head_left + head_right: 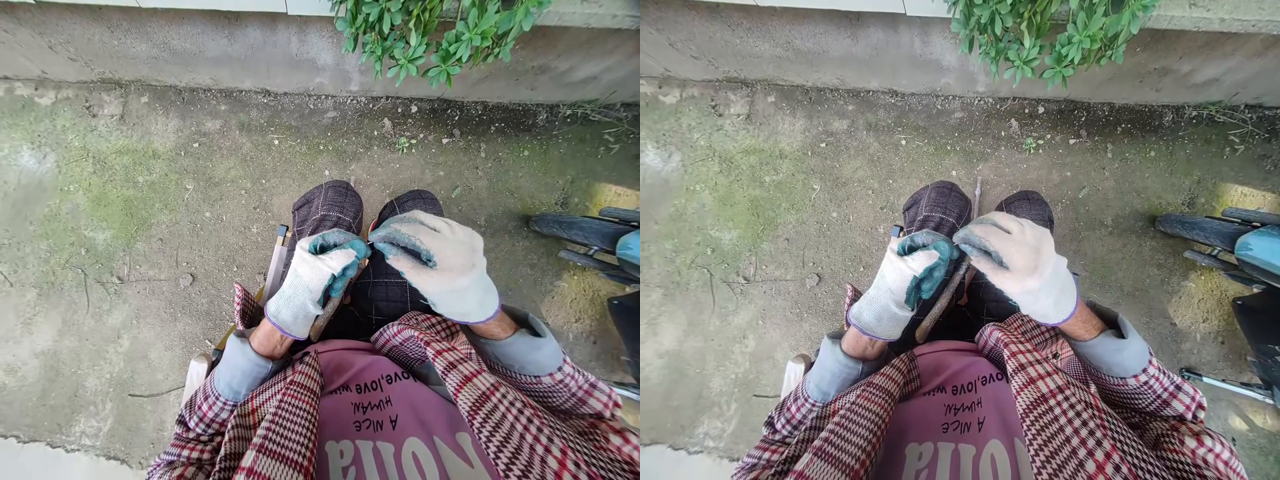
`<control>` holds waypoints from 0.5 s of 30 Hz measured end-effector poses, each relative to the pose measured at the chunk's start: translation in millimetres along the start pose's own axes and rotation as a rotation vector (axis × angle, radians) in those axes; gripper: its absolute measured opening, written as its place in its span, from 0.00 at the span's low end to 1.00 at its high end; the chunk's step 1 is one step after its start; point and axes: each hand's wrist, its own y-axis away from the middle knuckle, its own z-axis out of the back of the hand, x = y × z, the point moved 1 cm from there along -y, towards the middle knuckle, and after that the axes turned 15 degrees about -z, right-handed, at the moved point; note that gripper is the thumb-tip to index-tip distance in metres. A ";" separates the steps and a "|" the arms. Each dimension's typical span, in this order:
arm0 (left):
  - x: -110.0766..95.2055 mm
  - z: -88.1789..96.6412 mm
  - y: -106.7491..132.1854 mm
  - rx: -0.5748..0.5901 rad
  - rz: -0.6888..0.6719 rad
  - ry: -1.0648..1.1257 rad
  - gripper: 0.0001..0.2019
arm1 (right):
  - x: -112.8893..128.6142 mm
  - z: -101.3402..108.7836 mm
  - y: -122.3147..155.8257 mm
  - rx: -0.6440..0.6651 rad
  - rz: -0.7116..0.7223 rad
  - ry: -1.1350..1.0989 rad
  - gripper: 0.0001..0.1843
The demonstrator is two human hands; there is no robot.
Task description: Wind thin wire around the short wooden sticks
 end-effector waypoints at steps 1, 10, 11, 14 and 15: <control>-0.3 1.1 0.3 0.011 -0.012 -0.016 0.08 | -0.6 -0.7 -0.8 -0.021 0.058 0.045 0.13; -2.1 0.9 -1.2 0.072 -0.093 -0.078 0.08 | -11.8 -8.7 -4.2 -0.111 0.324 0.167 0.09; -2.6 -0.4 -1.5 0.082 -0.096 -0.112 0.08 | -11.6 -9.4 -4.1 -0.096 0.313 0.151 0.09; -4.0 -3.7 -1.5 0.099 -0.197 -0.323 0.05 | -9.5 -11.7 -5.5 0.020 0.152 0.099 0.06; -4.0 -4.0 -0.9 0.086 -0.257 -0.413 0.04 | -8.8 -12.5 -6.7 0.064 0.061 0.069 0.04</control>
